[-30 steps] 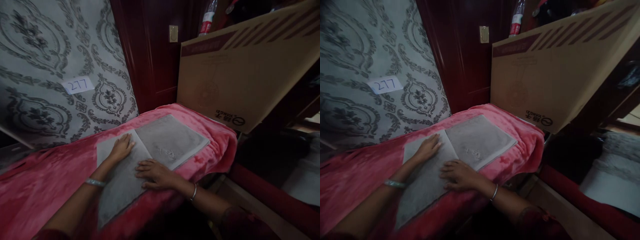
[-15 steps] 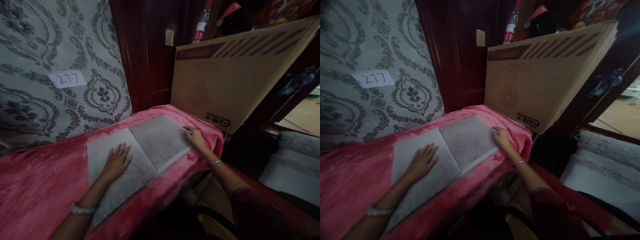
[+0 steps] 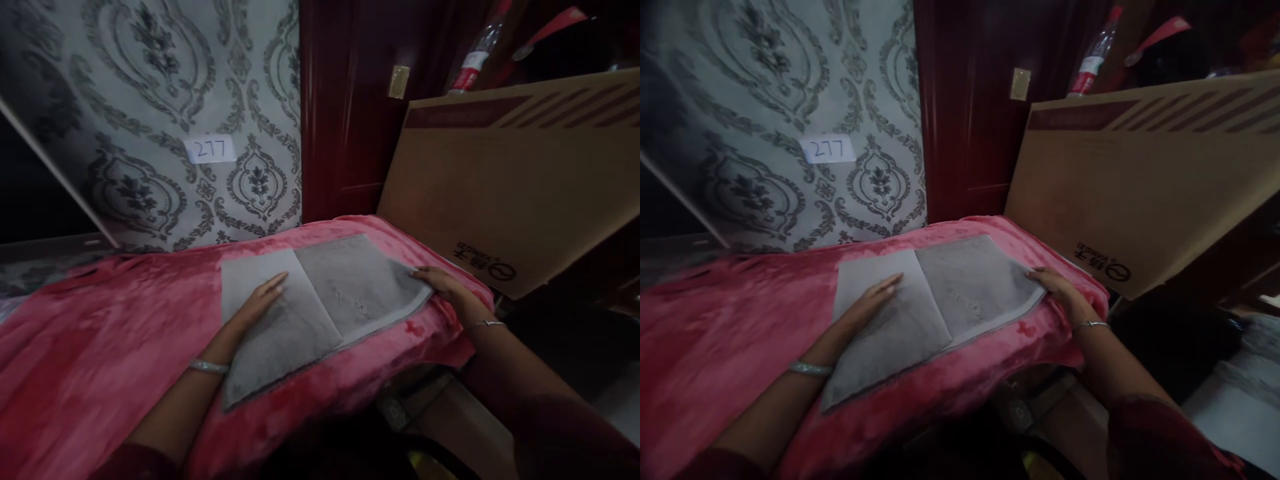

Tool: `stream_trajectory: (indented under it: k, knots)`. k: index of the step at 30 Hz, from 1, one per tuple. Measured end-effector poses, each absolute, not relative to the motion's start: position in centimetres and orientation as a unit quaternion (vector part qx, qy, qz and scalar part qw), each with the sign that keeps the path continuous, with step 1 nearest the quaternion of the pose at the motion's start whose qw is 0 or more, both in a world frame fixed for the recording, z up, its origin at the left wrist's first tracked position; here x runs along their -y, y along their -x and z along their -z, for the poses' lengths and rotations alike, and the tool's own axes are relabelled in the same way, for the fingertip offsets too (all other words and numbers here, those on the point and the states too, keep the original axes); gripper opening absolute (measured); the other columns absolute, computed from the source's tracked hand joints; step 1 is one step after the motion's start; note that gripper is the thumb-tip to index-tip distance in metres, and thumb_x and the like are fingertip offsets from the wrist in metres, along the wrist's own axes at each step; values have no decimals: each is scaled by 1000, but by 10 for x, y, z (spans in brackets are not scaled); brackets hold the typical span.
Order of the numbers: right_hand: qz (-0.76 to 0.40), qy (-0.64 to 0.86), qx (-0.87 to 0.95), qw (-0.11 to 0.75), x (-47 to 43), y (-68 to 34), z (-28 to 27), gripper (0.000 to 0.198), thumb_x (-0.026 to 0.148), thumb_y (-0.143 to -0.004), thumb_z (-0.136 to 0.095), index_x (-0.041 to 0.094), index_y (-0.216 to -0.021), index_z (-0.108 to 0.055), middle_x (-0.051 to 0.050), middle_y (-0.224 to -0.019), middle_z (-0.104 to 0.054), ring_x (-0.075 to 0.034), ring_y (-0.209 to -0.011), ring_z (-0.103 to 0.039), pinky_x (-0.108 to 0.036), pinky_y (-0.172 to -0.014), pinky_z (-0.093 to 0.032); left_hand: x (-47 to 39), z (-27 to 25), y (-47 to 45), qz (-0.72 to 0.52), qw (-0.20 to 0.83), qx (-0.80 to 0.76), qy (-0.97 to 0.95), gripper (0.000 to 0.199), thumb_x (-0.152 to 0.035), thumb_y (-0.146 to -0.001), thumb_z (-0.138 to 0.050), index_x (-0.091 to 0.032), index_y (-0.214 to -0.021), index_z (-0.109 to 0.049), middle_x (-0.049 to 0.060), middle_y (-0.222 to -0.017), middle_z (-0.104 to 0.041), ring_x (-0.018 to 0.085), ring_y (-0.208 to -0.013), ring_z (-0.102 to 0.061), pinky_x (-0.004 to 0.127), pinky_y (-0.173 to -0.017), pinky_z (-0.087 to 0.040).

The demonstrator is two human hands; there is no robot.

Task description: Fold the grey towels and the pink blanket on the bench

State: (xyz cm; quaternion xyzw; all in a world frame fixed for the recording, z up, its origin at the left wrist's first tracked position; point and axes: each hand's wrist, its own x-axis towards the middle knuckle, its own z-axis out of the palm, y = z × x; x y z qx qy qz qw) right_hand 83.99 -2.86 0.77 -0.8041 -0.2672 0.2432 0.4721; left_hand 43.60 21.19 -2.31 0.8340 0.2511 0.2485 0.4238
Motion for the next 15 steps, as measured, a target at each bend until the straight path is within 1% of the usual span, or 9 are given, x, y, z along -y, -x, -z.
stream_trajectory:
  k: [2,3,6,8,9,10,13,15]
  knots:
    - [-275,768,247,522,13,-824,-24,9,23,-75,-65,16,-79,-69,-9,-74,-71,-18,-59,-61,-28,-56,-50,-216,17,-432,-307,556,-248,-731,71,-67,-92,-40,-21,-144,-58,14,-152,-54,29,-145,-44,49,-119,-37]
    - [-273,754,263,536,2,-811,-34,12,23,-75,-64,15,-83,-70,-9,-77,-72,-18,-60,-61,-27,-57,-49,-218,15,-430,-325,600,-252,-686,73,-68,-92,-38,-21,-144,-56,15,-152,-54,29,-143,-47,49,-116,-42]
    - [-248,708,391,532,-36,-752,-63,27,26,-76,-63,14,-97,-73,-7,-87,-74,-19,-70,-66,-27,-63,-51,-224,12,-425,-344,675,-277,-591,69,-66,-94,-36,-19,-142,-54,18,-148,-55,28,-135,-56,50,-111,-49]
    - [-201,673,511,495,-59,-699,-73,30,25,-76,-63,14,-102,-74,-6,-94,-76,-21,-82,-69,-29,-75,-53,-228,14,-422,-358,712,-284,-534,62,-61,-96,-37,-18,-138,-53,19,-145,-58,28,-130,-60,51,-110,-50]
    - [-179,654,568,467,-68,-670,-72,31,23,-76,-63,14,-104,-75,-6,-100,-76,-22,-90,-69,-30,-82,-53,-229,16,-421,-363,728,-282,-509,58,-58,-97,-38,-18,-137,-52,19,-144,-58,27,-129,-62,51,-110,-50]
    - [-161,642,611,434,-73,-642,-67,30,20,-76,-63,15,-103,-75,-6,-103,-76,-23,-94,-69,-31,-86,-52,-230,17,-420,-367,740,-280,-489,55,-55,-98,-38,-18,-137,-51,18,-143,-58,27,-127,-63,50,-110,-50]
    - [-123,629,695,327,-73,-573,-34,33,16,-78,-63,16,-109,-74,-8,-103,-76,-25,-91,-70,-34,-83,-53,-229,21,-418,-382,745,-273,-475,51,-51,-98,-43,-18,-136,-50,16,-140,-61,25,-124,-64,47,-110,-50]
    - [-84,605,738,287,-61,-545,-6,32,13,-78,-62,17,-108,-74,-9,-101,-75,-26,-89,-70,-34,-79,-54,-225,22,-418,-394,732,-253,-496,52,-50,-95,-51,-18,-136,-52,15,-136,-65,27,-125,-63,46,-111,-49]
